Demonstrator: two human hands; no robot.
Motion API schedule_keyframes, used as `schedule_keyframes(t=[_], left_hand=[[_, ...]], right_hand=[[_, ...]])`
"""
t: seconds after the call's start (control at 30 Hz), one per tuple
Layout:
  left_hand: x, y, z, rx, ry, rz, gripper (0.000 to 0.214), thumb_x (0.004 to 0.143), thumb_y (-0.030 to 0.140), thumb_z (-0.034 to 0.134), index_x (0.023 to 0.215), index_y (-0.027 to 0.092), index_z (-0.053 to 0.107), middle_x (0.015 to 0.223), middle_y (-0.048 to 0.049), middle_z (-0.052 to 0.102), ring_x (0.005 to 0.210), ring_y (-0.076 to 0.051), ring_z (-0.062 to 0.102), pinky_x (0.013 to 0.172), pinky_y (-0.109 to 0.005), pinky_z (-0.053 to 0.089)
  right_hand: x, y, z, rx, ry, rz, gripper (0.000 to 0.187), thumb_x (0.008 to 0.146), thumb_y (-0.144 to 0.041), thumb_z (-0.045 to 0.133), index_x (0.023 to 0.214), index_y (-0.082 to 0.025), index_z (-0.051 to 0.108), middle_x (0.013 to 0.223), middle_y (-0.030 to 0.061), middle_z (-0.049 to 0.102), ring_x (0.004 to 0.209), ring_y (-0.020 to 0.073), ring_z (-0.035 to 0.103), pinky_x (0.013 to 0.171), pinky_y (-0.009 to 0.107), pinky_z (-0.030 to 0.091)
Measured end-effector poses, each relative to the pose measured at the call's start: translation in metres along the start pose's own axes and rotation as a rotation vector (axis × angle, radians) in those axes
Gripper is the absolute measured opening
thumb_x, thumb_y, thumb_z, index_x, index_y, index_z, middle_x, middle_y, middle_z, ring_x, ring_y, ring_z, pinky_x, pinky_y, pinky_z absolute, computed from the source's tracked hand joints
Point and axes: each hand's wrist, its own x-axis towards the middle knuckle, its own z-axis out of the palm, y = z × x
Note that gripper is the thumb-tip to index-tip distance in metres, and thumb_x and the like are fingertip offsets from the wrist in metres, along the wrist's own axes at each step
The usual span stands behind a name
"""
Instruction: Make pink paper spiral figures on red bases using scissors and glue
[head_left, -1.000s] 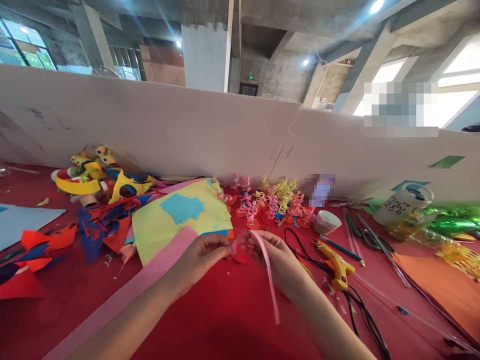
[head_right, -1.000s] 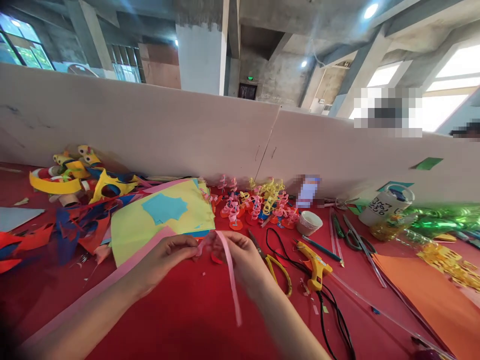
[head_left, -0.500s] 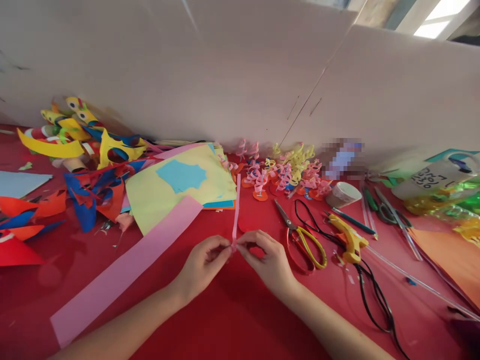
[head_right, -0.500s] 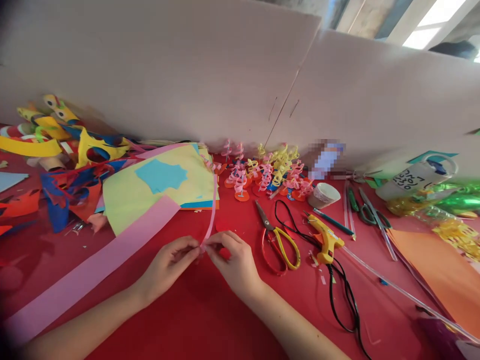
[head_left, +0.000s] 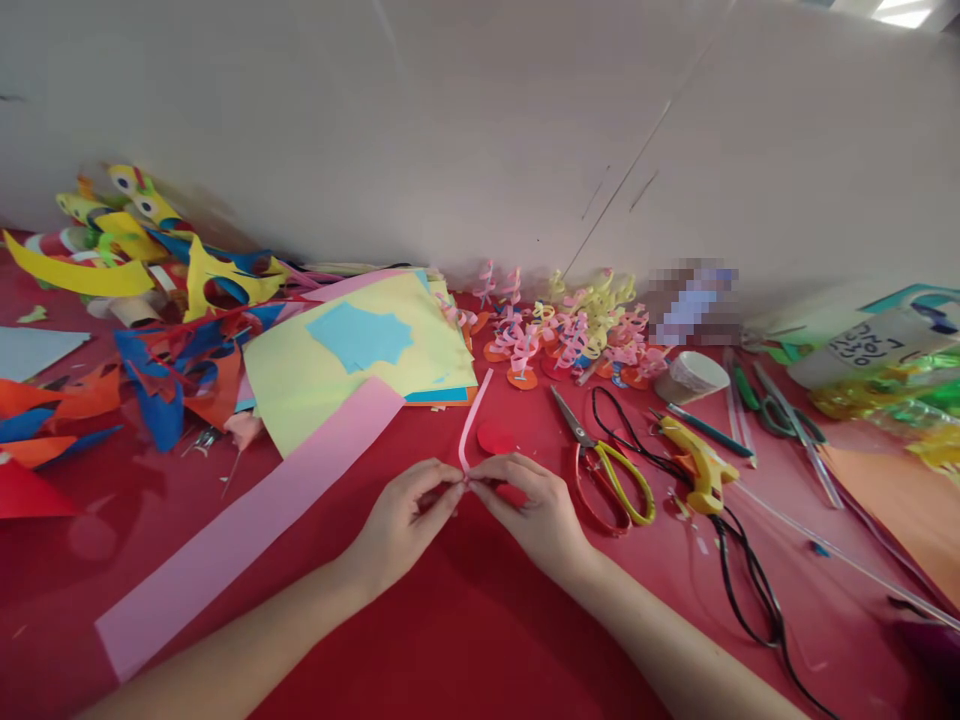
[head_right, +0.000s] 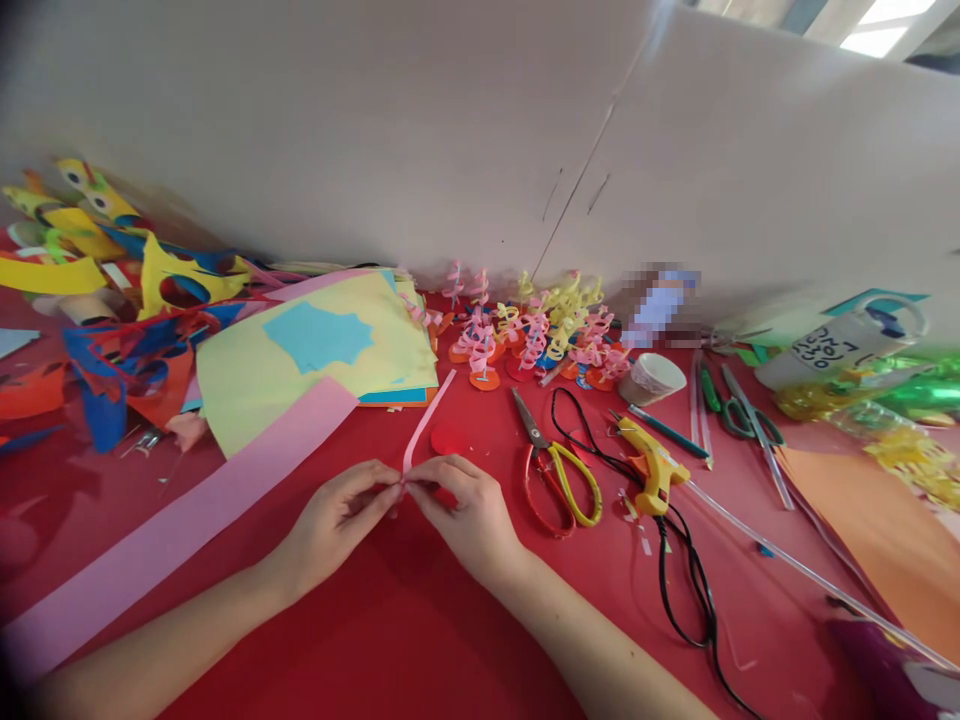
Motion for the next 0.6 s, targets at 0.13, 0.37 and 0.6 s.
schedule_keyframes(t=[0.13,0.37,0.6], left_hand=[[-0.0004,0.0004,-0.0010,0.111,-0.002,0.084,0.015,0.090,0.028,0.046,0.086,0.020,0.058,0.078,-0.0014,0.055,0.068,-0.013,0.058,0.060,-0.024,0.051],[0.0018,0.0005,-0.0052,0.243,-0.003,0.183,0.016,0.089,0.022,0.048,0.086,0.021,0.064,0.081,-0.0023,0.058,0.070,-0.013,0.057,0.062,-0.024,0.047],[0.0068,-0.0041,-0.0085,0.069,0.026,0.034,0.011,0.082,0.030,0.059,0.084,0.020,0.063,0.084,-0.0021,0.059,0.077,-0.015,0.060,0.069,-0.026,0.050]], right_hand=[[0.0018,0.0003,-0.0015,-0.022,-0.031,0.010,0.013,0.083,-0.019,0.058,0.089,-0.025,0.068,0.082,0.0030,0.067,0.072,0.0167,0.064,0.070,0.029,0.053],[0.0037,-0.0003,-0.0053,-0.062,-0.086,0.047,0.011,0.082,-0.016,0.057,0.082,-0.023,0.066,0.076,0.0018,0.064,0.069,0.0155,0.060,0.068,0.028,0.050],[0.0059,0.0045,-0.0058,0.152,-0.160,0.226,0.006,0.082,-0.025,0.059,0.080,-0.021,0.062,0.079,0.0009,0.062,0.076,0.0145,0.058,0.071,0.027,0.047]])
